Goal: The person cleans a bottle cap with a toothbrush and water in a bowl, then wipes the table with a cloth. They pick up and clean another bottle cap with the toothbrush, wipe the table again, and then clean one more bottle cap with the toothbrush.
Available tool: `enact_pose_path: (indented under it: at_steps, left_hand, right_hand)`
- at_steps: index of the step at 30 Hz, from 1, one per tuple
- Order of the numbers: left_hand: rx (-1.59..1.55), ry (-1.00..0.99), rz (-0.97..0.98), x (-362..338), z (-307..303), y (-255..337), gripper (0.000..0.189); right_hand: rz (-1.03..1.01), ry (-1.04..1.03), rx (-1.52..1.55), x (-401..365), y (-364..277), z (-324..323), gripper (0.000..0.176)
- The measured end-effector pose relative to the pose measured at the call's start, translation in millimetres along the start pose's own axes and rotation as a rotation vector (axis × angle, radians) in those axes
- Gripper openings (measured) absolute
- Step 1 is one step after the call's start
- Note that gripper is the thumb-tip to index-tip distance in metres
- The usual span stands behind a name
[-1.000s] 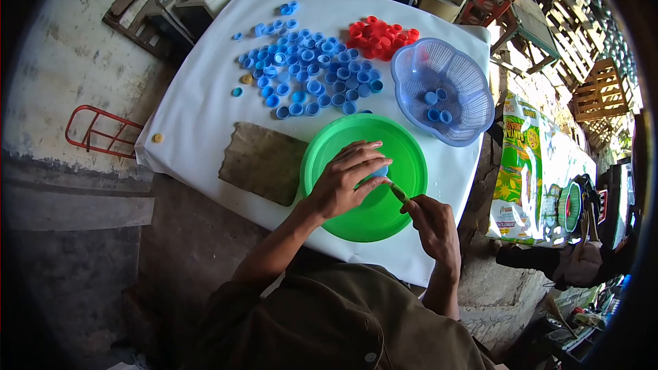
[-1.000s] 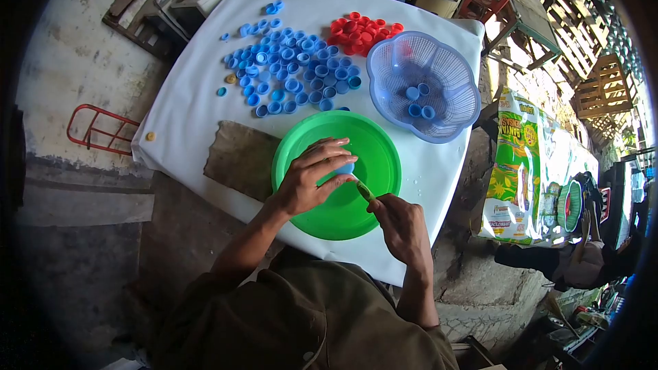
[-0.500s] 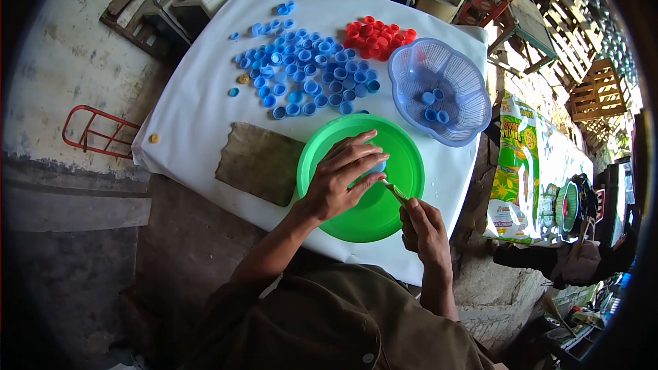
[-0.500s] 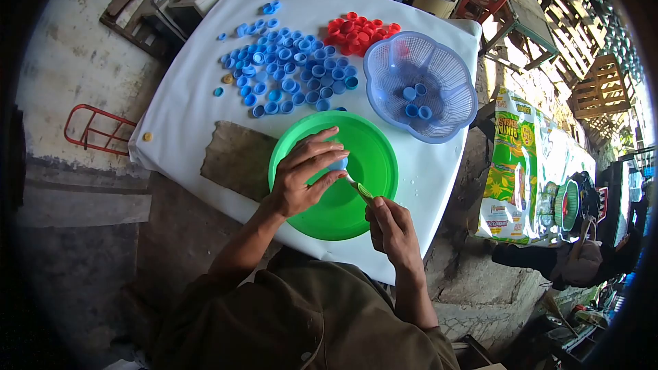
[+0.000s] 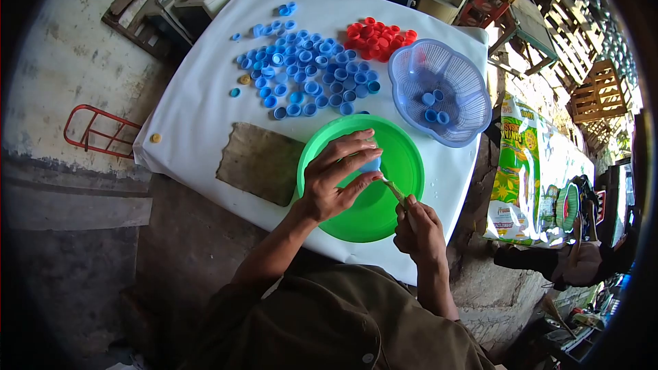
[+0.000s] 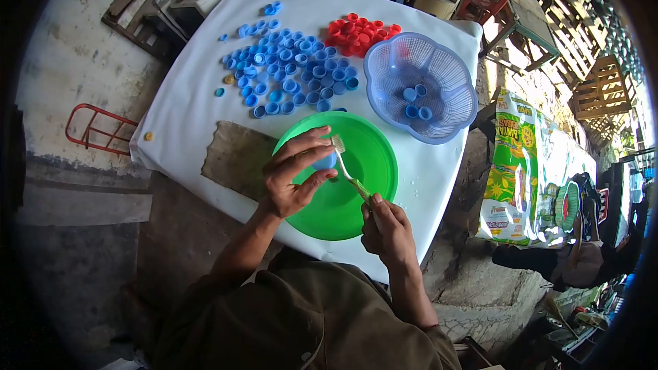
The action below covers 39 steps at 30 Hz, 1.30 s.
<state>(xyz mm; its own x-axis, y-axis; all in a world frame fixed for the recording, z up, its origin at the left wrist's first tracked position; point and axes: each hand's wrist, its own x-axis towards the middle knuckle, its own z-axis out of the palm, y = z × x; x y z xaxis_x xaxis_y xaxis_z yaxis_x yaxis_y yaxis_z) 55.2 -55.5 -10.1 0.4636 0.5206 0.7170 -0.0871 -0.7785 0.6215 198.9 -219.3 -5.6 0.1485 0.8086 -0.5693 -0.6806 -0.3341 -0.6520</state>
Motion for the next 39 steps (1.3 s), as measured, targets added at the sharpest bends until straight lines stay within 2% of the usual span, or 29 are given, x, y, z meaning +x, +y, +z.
enact_pose_path:
  at_steps: [1,4,5,8,12,14,15,18,21,22,24,26,29,33,36,38,39]
  left_hand:
    - [0.004,0.030,0.012,-1,0,2,0.034]
    - [0.168,-0.164,-0.047,-10,9,-1,0.033]
    - [0.112,-0.166,-0.131,-15,15,-5,0.033]
    - [0.139,-0.135,-0.042,-7,6,-7,0.033]
    - [0.060,0.042,0.019,-5,2,-3,0.032]
    - [0.212,-0.193,-0.033,-4,8,1,0.031]
    - [0.172,-0.200,-0.138,-8,14,0,0.032]
    - [0.181,-0.174,-0.096,-6,10,-4,0.032]
    - [0.141,-0.071,-0.044,-2,3,3,0.031]
    - [0.134,-0.044,-0.024,-1,2,4,0.031]
    - [0.221,-0.215,-0.118,-4,10,5,0.032]
    - [0.209,-0.239,-0.206,-11,14,-2,0.032]
    - [0.208,-0.225,-0.152,-3,1,2,0.031]
    - [0.217,-0.062,-0.099,2,-22,9,0.029]
    - [0.206,0.065,-0.145,-7,-45,6,0.025]
    - [0.083,0.190,-0.325,-19,-56,4,0.025]
    - [0.027,0.239,-0.353,-26,-61,-1,0.024]
  right_hand:
    - [-0.010,0.012,0.004,0,0,1,0.037]
    - [-0.010,0.038,-0.015,-7,-5,15,0.037]
    - [-0.005,0.046,-0.027,-10,-7,18,0.037]
    - [0.002,-0.114,0.051,-1,3,-1,0.036]
    - [-0.013,-0.004,0.012,-1,2,7,0.036]
    - [-0.012,-0.026,0.029,-4,-2,12,0.037]
    - [-0.008,-0.038,0.035,-6,-3,14,0.037]
    - [0.011,-0.119,0.074,4,4,0,0.037]
    - [0.005,-0.055,0.063,6,5,1,0.036]
    - [0.006,-0.098,0.079,5,4,2,0.036]
    - [0.009,-0.189,0.109,2,1,4,0.036]
    - [0.029,-0.136,0.098,8,5,6,0.035]
    - [-0.011,-0.139,0.032,10,0,6,0.034]
    - [-0.082,-0.136,-0.046,11,-2,2,0.031]
    - [-0.127,-0.054,-0.091,11,-7,-2,0.032]
    - [-0.169,-0.014,-0.100,13,-9,-10,0.033]
    - [-0.182,0.002,-0.110,14,-10,-13,0.033]
